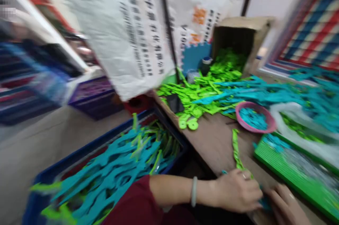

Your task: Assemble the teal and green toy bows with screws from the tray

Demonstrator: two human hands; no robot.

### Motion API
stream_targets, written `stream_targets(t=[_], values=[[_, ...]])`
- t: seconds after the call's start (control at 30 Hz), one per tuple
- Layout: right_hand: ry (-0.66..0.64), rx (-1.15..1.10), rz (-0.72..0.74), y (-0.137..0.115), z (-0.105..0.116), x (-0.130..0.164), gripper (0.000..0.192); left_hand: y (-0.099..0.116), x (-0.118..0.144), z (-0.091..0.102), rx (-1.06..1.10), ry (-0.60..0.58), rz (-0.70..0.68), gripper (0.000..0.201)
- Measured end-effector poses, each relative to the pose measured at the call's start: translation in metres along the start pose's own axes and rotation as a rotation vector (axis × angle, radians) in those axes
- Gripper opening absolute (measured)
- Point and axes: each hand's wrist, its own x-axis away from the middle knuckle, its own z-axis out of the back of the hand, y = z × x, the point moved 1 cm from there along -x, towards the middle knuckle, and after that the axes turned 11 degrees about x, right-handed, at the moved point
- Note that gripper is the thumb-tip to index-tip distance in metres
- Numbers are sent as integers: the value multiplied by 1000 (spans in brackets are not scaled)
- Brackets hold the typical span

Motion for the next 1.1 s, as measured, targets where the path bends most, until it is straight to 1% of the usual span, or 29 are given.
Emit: stream_targets(t=[0.03,0.07,0.1,0.13,0.2,0.23,0.3,0.4,0.53,0.6,0.77,0.93,1.1], values=[[5,16,-73,-11,8,-5,24,3,-1,2,8,-13,25,33],[-22,35,-152,-19,16,-10,24,5,-2,4,3,-34,81,31],[-60,50,-208,-26,21,-15,24,5,-4,5,45,-30,112,27],[-95,58,-246,-28,24,-19,24,4,-5,5,107,-30,113,23],[-164,63,-320,-24,26,-24,23,-3,-9,0,198,-42,117,23],[-203,46,-351,-21,26,-24,22,-7,-10,-2,193,-53,125,23],[-234,8,-401,-17,26,-22,21,-10,-11,-5,175,-64,115,23],[-242,-25,-416,-20,28,-19,20,-8,-10,-3,140,-60,81,23],[-248,9,-366,-21,29,-19,24,-6,-11,0,109,-61,54,22],[-255,-8,-368,-20,31,-20,24,-7,-11,0,122,-69,58,20],[-267,-185,-471,-16,40,-26,19,-9,-8,-3,191,-58,82,18],[-332,-257,-480,-15,44,-29,18,-9,-7,-3,191,-34,58,19],[-277,-383,-513,-11,43,-26,16,-9,-9,-1,192,-35,60,21]])
